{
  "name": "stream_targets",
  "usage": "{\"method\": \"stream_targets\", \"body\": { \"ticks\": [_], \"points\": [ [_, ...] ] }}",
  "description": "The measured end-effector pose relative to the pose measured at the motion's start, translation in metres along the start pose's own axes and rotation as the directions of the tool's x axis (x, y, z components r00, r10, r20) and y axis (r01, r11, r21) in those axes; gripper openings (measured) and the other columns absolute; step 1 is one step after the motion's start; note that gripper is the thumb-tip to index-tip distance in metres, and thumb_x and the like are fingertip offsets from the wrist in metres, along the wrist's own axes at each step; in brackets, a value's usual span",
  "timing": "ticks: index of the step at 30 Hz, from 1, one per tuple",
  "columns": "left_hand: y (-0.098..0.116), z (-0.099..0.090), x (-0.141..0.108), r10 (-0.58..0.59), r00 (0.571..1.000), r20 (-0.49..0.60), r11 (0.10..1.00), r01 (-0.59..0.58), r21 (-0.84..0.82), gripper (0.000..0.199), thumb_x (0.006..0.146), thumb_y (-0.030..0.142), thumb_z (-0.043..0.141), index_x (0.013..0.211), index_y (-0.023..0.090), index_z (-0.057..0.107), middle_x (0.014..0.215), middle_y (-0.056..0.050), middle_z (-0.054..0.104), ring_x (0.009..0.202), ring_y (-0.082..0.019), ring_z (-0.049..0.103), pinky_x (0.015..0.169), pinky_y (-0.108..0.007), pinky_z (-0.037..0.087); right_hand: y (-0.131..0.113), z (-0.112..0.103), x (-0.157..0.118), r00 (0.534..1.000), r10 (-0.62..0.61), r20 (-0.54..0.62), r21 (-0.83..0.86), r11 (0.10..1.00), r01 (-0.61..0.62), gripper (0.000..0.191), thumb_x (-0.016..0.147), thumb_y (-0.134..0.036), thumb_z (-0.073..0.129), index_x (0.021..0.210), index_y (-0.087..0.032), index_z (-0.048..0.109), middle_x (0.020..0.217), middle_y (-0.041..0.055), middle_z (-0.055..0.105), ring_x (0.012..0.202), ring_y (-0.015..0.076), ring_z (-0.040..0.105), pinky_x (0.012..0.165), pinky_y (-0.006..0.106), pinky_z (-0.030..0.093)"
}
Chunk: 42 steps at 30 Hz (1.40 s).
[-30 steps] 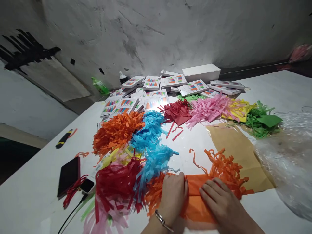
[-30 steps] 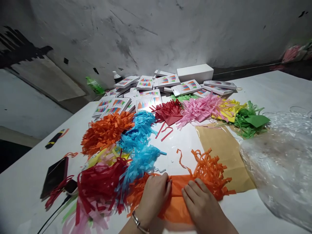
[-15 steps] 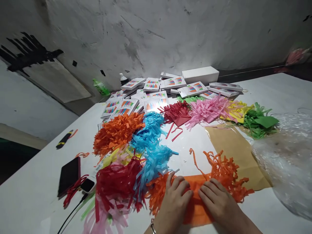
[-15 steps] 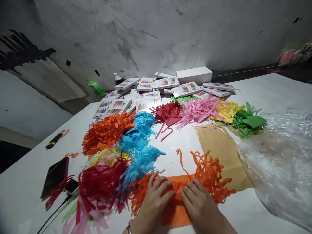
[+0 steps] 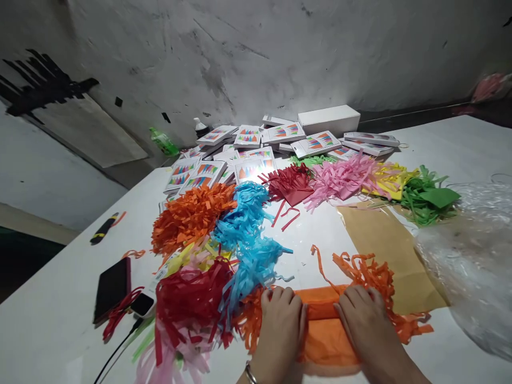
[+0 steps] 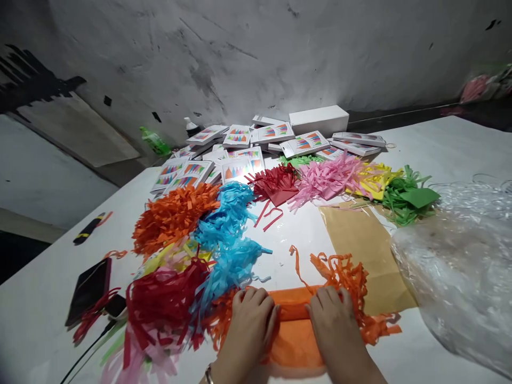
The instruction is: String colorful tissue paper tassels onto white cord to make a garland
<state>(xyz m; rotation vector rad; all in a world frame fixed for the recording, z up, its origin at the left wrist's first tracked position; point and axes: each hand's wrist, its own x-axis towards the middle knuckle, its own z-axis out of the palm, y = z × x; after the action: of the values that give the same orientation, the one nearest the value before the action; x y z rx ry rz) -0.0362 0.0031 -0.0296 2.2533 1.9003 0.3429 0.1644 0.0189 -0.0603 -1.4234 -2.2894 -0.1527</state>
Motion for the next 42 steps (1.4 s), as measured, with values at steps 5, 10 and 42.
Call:
{"method": "stream_targets", "body": {
  "ticks": [5, 10, 42],
  "points": [
    [0.008, -0.009, 0.011, -0.082, 0.994, 0.076, 0.993, 0.075, 0.090, 0.023, 0.095, 0.027, 0.056, 0.079, 0.022, 0.070, 0.092, -0.006, 0.073, 0.094, -0.029, 0.061, 0.088, -0.052, 0.039, 0.003, 0.000, 0.009, 0.998, 0.058, -0.019, -0.080, 0.995, -0.060, 0.019, 0.090, -0.016, 0.051, 0.077, -0.025, 0.061, 0.073, 0.0030, 0.066, 0.074, 0.0275, 0.060, 0.081, 0.051, 0.042],
    [0.008, -0.009, 0.010, -0.082, 0.993, 0.084, 0.992, 0.073, 0.103, 0.016, 0.093, 0.024, 0.057, 0.084, 0.020, 0.069, 0.092, -0.007, 0.072, 0.093, -0.031, 0.061, 0.085, -0.052, 0.040, 0.002, -0.010, 0.007, 0.980, -0.184, -0.075, 0.060, 0.980, 0.188, 0.029, 0.089, -0.007, 0.043, 0.093, -0.026, 0.064, 0.089, 0.0019, 0.072, 0.093, 0.0230, 0.064, 0.098, 0.045, 0.040],
    [0.005, -0.014, 0.002, 0.012, 0.999, 0.039, 0.992, -0.007, -0.129, 0.016, 0.088, 0.011, 0.056, 0.078, 0.020, 0.065, 0.094, -0.005, 0.067, 0.093, -0.026, 0.059, 0.090, -0.052, 0.041, 0.012, -0.003, -0.001, 1.000, 0.022, 0.012, 0.172, 0.985, -0.024, 0.019, 0.094, -0.015, 0.049, 0.081, -0.025, 0.060, 0.087, 0.0003, 0.068, 0.086, 0.0240, 0.065, 0.096, 0.051, 0.039]
  ]
}}
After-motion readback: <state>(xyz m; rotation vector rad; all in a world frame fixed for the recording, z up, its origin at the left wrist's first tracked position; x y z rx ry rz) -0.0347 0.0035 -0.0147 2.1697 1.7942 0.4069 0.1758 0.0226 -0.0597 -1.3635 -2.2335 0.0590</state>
